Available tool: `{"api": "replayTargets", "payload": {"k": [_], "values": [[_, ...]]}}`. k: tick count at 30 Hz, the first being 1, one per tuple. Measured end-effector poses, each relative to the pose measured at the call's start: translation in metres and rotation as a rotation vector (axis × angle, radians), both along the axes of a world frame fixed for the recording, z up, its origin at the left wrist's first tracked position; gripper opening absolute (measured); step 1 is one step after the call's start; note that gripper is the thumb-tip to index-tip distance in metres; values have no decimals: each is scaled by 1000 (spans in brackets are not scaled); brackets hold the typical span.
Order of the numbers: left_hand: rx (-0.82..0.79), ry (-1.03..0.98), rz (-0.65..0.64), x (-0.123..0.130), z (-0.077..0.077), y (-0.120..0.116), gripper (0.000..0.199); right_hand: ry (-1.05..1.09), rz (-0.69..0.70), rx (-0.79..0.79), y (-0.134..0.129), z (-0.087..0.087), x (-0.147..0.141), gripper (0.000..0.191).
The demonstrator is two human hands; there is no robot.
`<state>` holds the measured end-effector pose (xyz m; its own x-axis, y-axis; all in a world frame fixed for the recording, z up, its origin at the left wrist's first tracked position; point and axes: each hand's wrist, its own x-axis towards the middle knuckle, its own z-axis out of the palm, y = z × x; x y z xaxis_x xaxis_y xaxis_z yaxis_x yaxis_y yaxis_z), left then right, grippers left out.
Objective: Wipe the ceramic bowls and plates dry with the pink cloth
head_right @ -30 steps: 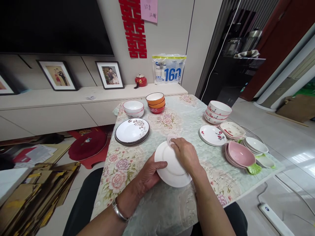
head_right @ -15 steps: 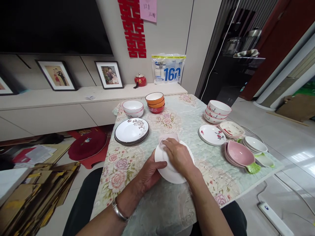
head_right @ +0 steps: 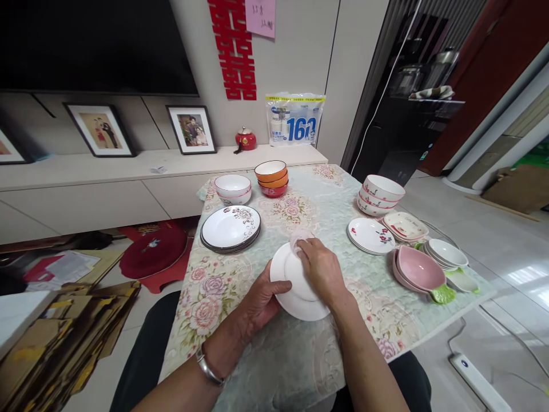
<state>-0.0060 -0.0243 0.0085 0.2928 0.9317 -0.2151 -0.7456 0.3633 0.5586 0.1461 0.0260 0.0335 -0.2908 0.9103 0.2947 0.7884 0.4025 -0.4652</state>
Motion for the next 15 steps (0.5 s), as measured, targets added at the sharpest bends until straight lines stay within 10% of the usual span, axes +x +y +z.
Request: {"api": "replayTargets", "payload": {"k": [6,15], "values": [[5,27,-16,1,-2,1,57,131,498,-96,-13,14,-15,25],[9,-8,-10,-1,0,1,97,61,-13,-21,4,-4,5,29]]}}
